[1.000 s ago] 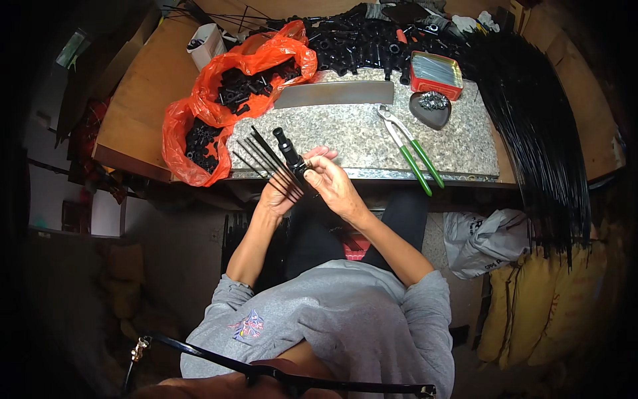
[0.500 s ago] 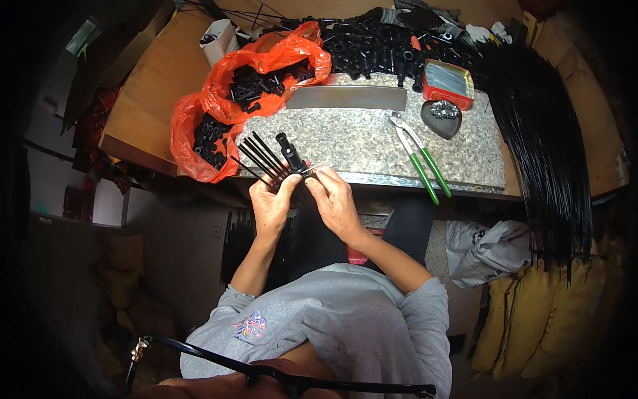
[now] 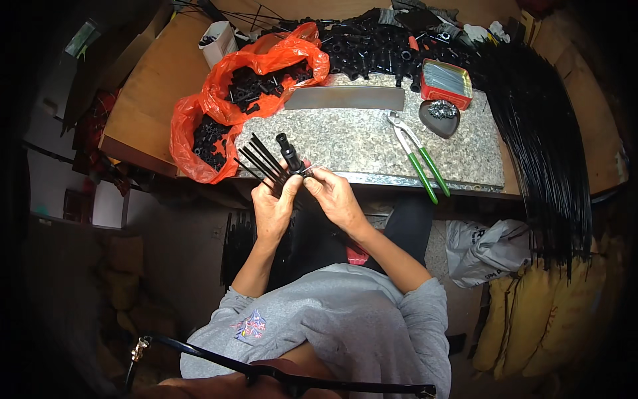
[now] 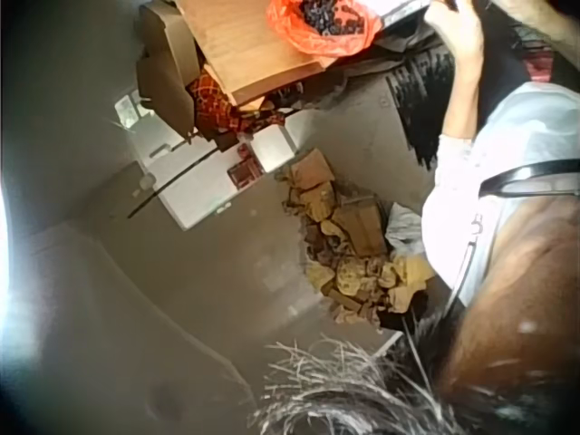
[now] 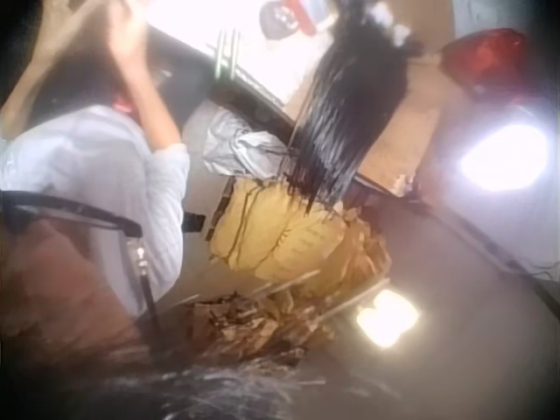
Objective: Assembling mechanical components by inserting flexible black rods into a central plastic connector and using pliers to secure the parts.
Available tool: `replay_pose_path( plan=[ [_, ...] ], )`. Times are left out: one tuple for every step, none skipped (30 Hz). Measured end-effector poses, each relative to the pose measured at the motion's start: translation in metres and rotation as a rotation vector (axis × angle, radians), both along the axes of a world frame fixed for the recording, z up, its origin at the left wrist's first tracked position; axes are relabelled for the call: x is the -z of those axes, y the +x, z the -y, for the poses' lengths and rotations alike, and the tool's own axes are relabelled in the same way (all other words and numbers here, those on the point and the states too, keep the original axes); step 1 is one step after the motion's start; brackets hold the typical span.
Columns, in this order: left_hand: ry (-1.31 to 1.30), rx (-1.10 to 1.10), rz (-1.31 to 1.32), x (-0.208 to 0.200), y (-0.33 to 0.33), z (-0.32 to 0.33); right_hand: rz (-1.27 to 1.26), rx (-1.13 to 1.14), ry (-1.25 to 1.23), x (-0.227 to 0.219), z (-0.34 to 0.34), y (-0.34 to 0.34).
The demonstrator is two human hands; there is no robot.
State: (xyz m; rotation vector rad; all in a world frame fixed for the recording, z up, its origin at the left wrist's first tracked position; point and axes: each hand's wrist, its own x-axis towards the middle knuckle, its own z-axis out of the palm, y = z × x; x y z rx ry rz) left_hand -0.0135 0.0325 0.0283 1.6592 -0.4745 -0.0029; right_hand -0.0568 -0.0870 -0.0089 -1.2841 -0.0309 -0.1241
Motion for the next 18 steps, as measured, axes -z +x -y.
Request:
replay_pose_path(
  plan=[
    [0.002, -0.001, 0.0, -0.002, 0.0, -0.001, 0.059, 0.069, 0.014, 0.0, -0.005, 0.0],
    [-0.002, 0.016, -0.049, -0.005, 0.0, -0.001, 0.119, 0.138, 0.029, 0.001, -0.009, -0.001],
    [-0.006, 0.033, -0.099, -0.006, 0.0, -0.002, 0.118, 0.137, 0.032, 0.001, -0.013, -0.002],
    [-0.015, 0.043, -0.085, -0.004, 0.002, -0.004, 0.122, 0.15, 0.084, 0.0, -0.016, -0.003],
    [-0.011, 0.042, -0.086, -0.007, 0.002, -0.005, 0.126, 0.163, 0.136, 0.0, -0.018, -0.004],
    [-0.057, 0.086, -0.083, -0.012, 0.001, -0.005, 0.11, 0.091, 0.144, 0.001, -0.012, -0.003],
    [-0.103, 0.131, -0.08, -0.015, 0.001, -0.005, 0.11, 0.091, 0.146, 0.001, -0.008, -0.003],
    [-0.184, 0.16, -0.144, -0.012, 0.001, -0.005, 0.109, 0.03, 0.183, -0.001, -0.004, -0.002],
    [-0.182, 0.162, -0.145, -0.011, 0.002, -0.006, 0.107, -0.03, 0.221, -0.003, 0.0, -0.001],
    [-0.181, 0.204, -0.151, -0.011, 0.004, -0.009, 0.097, -0.086, 0.361, 0.0, 0.002, 0.001],
    [-0.179, 0.248, -0.157, -0.01, 0.007, -0.011, 0.096, -0.084, 0.363, -0.001, 0.003, 0.001],
    [-0.185, 0.307, -0.156, -0.008, 0.014, -0.015, 0.066, -0.065, 0.311, -0.001, 0.003, 0.001],
    [-0.211, 0.412, -0.167, -0.008, 0.021, -0.019, 0.037, -0.047, 0.258, -0.003, 0.003, 0.002],
    [-0.182, 0.392, -0.19, -0.006, 0.022, -0.019, 0.121, 0.007, 0.202, -0.007, 0.0, 0.004],
    [-0.153, 0.373, -0.212, -0.008, 0.023, -0.018, 0.123, 0.006, 0.203, -0.005, -0.004, 0.004],
    [-0.165, 0.341, -0.226, -0.011, 0.019, -0.016, 0.119, 0.085, 0.211, -0.001, -0.01, 0.002],
    [-0.177, 0.309, -0.24, -0.015, 0.011, -0.011, 0.115, 0.165, 0.219, 0.001, -0.015, 0.0],
    [-0.237, 0.261, -0.188, -0.01, 0.004, -0.009, 0.155, 0.229, 0.09, -0.005, -0.02, -0.003]
  ],
)
